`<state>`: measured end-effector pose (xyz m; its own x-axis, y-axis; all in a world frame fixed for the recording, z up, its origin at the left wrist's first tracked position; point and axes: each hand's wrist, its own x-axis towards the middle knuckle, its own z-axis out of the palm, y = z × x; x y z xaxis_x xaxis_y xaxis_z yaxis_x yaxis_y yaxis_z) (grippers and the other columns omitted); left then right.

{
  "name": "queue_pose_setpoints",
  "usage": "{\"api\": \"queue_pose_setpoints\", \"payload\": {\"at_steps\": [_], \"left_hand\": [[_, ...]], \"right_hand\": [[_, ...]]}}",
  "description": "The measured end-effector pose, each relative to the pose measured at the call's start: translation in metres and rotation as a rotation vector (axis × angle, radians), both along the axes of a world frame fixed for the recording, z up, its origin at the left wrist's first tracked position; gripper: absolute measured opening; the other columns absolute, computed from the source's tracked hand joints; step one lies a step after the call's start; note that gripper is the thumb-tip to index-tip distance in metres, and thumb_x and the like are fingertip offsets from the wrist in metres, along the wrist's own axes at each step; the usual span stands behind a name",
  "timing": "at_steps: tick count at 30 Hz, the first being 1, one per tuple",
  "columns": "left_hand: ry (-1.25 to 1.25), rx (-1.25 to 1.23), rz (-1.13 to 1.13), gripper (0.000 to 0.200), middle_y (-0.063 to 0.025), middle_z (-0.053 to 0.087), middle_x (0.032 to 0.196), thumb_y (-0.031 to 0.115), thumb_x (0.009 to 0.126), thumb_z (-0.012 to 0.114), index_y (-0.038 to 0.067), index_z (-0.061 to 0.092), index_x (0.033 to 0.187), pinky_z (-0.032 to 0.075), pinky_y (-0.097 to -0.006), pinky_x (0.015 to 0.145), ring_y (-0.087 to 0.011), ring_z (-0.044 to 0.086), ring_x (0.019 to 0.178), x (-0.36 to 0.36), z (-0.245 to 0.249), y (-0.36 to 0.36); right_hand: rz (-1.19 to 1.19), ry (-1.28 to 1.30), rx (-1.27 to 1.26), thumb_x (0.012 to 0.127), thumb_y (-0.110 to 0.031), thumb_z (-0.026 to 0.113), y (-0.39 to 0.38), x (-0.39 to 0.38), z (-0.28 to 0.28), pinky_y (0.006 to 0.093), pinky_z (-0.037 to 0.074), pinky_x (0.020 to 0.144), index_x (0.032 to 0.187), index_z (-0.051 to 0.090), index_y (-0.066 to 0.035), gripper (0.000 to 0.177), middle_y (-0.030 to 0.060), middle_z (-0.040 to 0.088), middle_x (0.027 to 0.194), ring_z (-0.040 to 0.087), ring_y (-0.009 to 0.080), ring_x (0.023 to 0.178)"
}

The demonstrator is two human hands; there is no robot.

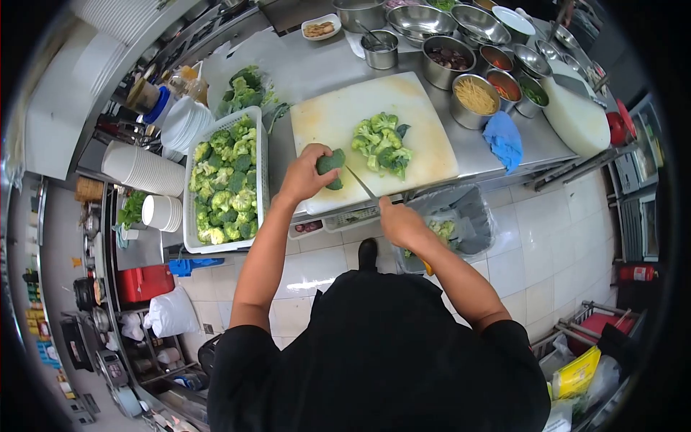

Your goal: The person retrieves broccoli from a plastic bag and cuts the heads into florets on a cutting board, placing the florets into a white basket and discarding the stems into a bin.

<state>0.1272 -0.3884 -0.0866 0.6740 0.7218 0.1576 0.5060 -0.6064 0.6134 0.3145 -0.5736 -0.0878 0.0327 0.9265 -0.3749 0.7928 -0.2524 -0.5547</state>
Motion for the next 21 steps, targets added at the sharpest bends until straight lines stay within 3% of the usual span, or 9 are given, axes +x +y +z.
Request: {"api": "queue_pose_setpoints", "payload": {"at_steps": [7, 21], "left_hand": [[0.055, 0.136, -0.109, 0.043, -0.0100, 0.062, 0.122, 0.026, 0.082, 0.075, 0.008, 0.065, 0.119, 0.053, -0.0367, 0.075, -0.0289, 0.066, 0.081, 0.008, 0.006, -0.002], [0.219, 0.052, -0.061, 0.048, -0.0098, 0.055, 0.114, 0.030, 0.083, 0.073, 0.017, 0.066, 0.129, 0.052, -0.0394, 0.079, -0.0298, 0.066, 0.086, 0.007, 0.009, -0.002]], "right_hand": [[-0.033, 0.033, 0.009, 0.087, 0.001, 0.048, 0.002, 0.000, 0.008, 0.0532, 0.053, 0.082, 0.112, 0.051, 0.008, 0.027, 0.0330, 0.067, 0.097, 0.067, 0.0468, 0.092], [-0.001, 0.003, 0.041, 0.088, -0.001, 0.047, 0.028, -0.017, -0.001, 0.0501, 0.054, 0.081, 0.108, 0.052, 0.008, 0.022, 0.0315, 0.068, 0.097, 0.068, 0.0453, 0.092]]}}
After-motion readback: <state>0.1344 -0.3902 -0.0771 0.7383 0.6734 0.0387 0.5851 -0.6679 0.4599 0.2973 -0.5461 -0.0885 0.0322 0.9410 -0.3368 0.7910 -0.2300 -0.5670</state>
